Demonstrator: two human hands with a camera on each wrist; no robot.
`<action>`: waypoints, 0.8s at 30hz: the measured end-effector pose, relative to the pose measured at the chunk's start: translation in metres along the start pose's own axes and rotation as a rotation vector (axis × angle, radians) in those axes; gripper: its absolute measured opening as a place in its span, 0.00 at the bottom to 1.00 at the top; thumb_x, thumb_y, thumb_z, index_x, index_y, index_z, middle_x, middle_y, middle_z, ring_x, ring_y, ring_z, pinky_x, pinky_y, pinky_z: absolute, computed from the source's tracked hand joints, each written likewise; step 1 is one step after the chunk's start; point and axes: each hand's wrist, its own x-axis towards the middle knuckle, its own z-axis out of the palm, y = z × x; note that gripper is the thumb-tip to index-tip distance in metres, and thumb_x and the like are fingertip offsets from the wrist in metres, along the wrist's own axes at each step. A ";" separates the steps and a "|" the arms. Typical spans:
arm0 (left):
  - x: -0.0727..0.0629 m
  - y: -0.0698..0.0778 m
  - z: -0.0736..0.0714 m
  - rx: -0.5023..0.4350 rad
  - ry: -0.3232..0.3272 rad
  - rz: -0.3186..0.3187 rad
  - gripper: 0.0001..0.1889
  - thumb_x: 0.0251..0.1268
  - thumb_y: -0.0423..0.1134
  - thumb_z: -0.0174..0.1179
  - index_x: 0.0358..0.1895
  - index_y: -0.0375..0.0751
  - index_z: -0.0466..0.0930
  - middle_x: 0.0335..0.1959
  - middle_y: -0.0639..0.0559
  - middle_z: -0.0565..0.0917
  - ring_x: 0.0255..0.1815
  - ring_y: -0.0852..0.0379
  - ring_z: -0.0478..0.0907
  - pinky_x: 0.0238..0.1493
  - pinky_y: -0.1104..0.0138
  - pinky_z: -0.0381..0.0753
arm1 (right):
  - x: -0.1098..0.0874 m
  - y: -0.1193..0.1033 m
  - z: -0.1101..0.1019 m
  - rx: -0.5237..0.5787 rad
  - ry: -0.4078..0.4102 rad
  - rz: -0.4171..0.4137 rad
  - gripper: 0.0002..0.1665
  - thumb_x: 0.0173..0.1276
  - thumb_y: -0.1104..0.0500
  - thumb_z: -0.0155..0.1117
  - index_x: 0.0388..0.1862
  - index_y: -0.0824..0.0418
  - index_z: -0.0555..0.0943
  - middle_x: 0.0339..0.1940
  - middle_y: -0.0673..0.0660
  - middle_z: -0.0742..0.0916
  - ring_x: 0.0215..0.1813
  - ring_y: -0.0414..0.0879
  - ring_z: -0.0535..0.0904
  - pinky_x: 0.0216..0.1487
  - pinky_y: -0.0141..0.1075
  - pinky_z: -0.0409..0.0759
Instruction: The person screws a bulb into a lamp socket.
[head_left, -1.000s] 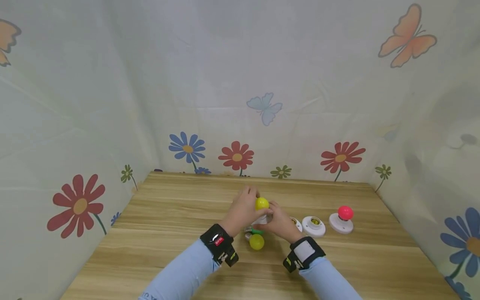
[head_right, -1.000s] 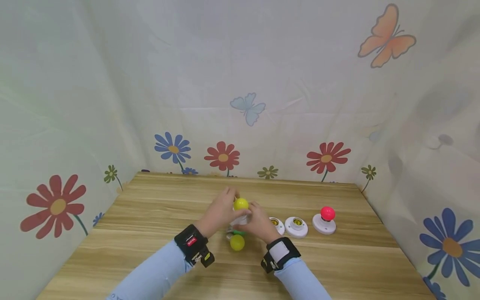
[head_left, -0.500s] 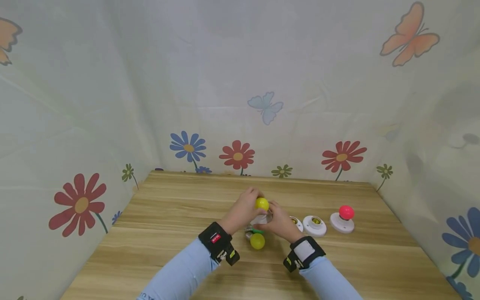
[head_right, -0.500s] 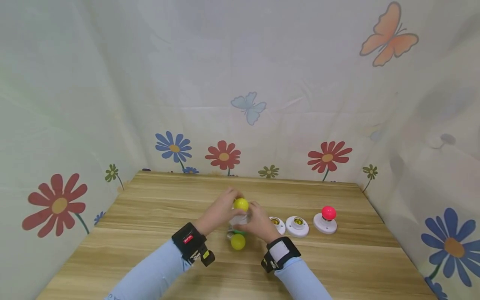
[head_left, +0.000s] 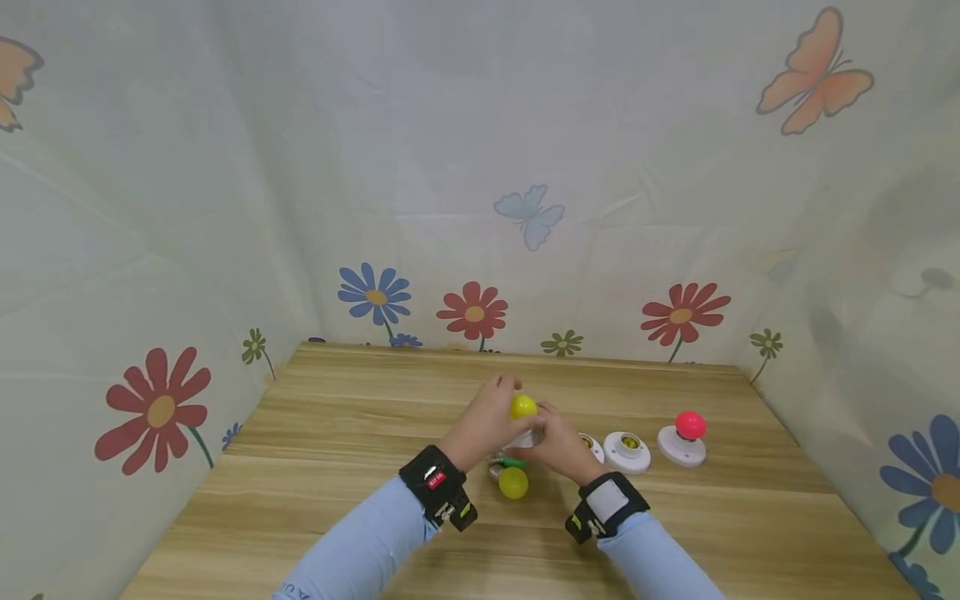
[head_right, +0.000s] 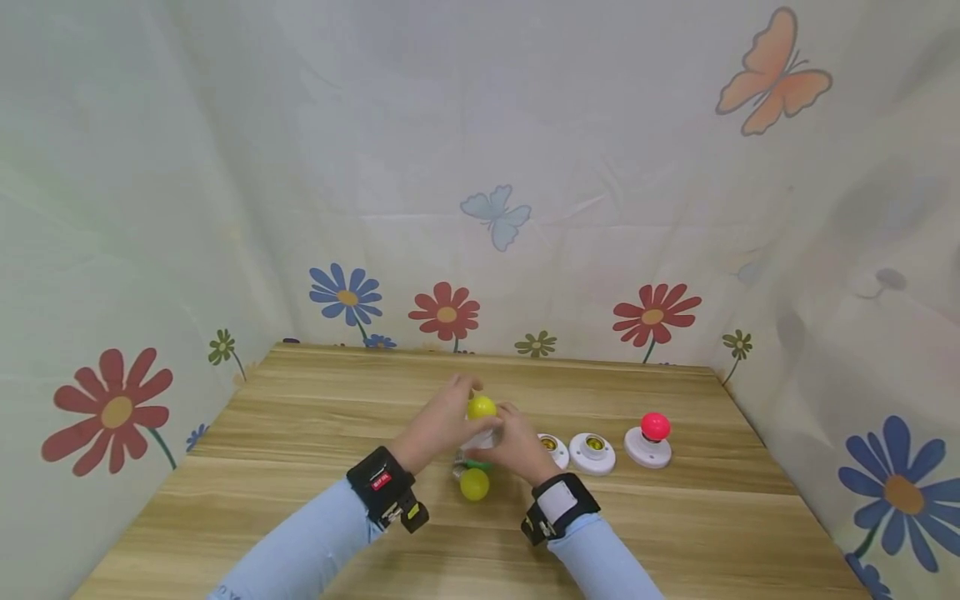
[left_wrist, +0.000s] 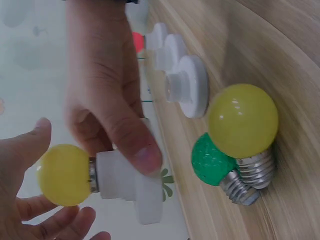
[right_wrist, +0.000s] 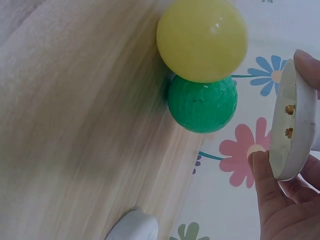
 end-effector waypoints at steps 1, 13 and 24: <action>0.000 0.000 0.001 0.010 0.004 0.002 0.30 0.58 0.55 0.66 0.56 0.37 0.72 0.49 0.45 0.74 0.43 0.56 0.74 0.48 0.69 0.82 | 0.000 0.000 0.000 -0.006 0.000 -0.012 0.37 0.48 0.52 0.81 0.58 0.56 0.78 0.53 0.54 0.80 0.53 0.48 0.77 0.59 0.49 0.77; 0.000 0.002 0.004 0.041 0.004 0.035 0.24 0.58 0.48 0.67 0.53 0.39 0.74 0.47 0.48 0.76 0.42 0.58 0.76 0.48 0.70 0.81 | 0.000 0.000 0.000 -0.018 -0.007 -0.007 0.38 0.47 0.49 0.81 0.58 0.57 0.78 0.50 0.53 0.80 0.49 0.47 0.77 0.57 0.47 0.79; 0.001 0.004 0.005 0.009 -0.049 0.020 0.25 0.61 0.45 0.66 0.58 0.37 0.73 0.51 0.46 0.77 0.44 0.56 0.77 0.50 0.68 0.82 | -0.002 0.001 0.000 -0.025 0.008 0.008 0.40 0.46 0.49 0.81 0.58 0.58 0.77 0.52 0.54 0.80 0.53 0.49 0.78 0.59 0.48 0.77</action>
